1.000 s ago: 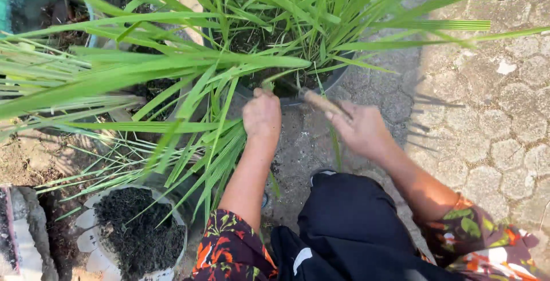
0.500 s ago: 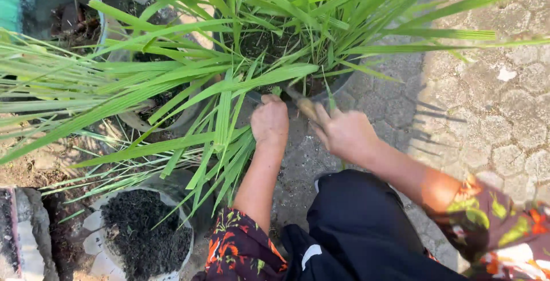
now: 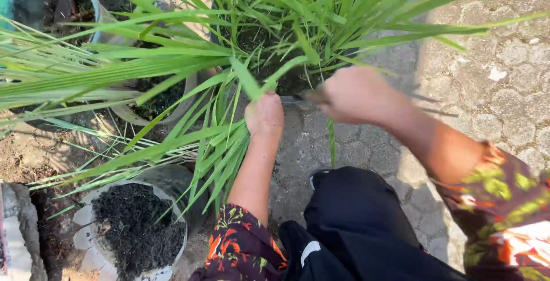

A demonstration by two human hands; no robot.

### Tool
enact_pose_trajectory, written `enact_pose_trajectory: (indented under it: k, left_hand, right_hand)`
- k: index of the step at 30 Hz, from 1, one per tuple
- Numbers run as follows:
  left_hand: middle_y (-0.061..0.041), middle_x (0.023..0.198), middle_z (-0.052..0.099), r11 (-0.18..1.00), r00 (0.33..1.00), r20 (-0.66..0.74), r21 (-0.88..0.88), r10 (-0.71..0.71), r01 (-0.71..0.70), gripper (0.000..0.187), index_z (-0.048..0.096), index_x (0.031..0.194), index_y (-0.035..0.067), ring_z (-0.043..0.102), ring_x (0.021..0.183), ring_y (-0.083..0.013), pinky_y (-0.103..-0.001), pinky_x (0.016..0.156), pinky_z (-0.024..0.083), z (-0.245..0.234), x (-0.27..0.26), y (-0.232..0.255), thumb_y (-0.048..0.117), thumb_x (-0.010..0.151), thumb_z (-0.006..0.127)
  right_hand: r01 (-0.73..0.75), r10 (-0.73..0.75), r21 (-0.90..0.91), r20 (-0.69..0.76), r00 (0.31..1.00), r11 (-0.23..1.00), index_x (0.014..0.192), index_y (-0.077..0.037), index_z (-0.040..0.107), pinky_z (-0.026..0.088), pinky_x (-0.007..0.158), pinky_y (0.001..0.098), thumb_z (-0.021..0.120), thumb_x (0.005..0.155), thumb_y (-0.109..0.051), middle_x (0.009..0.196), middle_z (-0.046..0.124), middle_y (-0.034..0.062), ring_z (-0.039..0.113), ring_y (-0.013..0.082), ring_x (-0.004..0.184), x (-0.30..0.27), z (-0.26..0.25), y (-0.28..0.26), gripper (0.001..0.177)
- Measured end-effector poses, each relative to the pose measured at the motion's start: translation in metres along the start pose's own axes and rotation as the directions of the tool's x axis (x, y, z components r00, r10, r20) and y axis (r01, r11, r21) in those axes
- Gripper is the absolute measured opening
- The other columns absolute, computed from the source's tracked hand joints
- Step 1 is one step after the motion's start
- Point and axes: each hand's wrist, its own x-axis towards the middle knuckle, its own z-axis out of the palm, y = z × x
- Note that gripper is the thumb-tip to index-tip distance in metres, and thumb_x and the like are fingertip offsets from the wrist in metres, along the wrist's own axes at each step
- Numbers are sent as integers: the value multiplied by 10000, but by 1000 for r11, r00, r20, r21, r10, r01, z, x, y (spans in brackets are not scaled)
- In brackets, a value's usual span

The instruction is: Trimming grass and clearing soil from potted plants using a small hand sickle.

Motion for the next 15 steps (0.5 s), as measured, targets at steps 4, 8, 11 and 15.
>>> enact_pose_trajectory:
  k: [4, 8, 11, 15]
  left_hand:
    - [-179, 925, 754, 995, 1000, 9, -103, 12, -11, 150, 720, 978, 55, 766, 801, -329, -432, 669, 625, 8, -12, -12, 74, 896, 597]
    - [-195, 962, 752, 977, 999, 30, -209, -23, 28, 169, 728, 984, 59, 758, 853, -350, -462, 716, 617, -6, -6, -7, 107, 911, 583]
    - [-178, 1003, 755, 984, 991, 129, -172, -29, 52, 191, 728, 1008, 69, 755, 898, -352, -461, 757, 619, -3, -8, -7, 124, 976, 548]
    - [-184, 990, 746, 994, 997, 83, -111, 2, 8, 203, 721, 1019, 56, 759, 856, -352, -447, 717, 625, -6, -3, -7, 107, 952, 536]
  right_hand:
    - [66, -65, -36, 29, 997, 997, 1033, -54, 700, 580, 656, 503, 652, 898, -365, 774, 730, 174, 723, 382, 725, 3, 58, -7, 343]
    - [-104, 108, 48, -85, 990, 993, 1196, -51, 635, 574, 607, 492, 622, 965, -396, 782, 727, 164, 718, 370, 690, -23, 95, -4, 415]
    - [-101, 139, 153, -264, 955, 983, 1318, -58, 614, 566, 558, 484, 662, 922, -380, 812, 721, 174, 707, 374, 646, -34, 123, -5, 513]
    - [-49, 129, 196, -422, 897, 979, 1365, -56, 609, 560, 548, 474, 680, 899, -376, 820, 717, 172, 702, 366, 641, -37, 156, -6, 570]
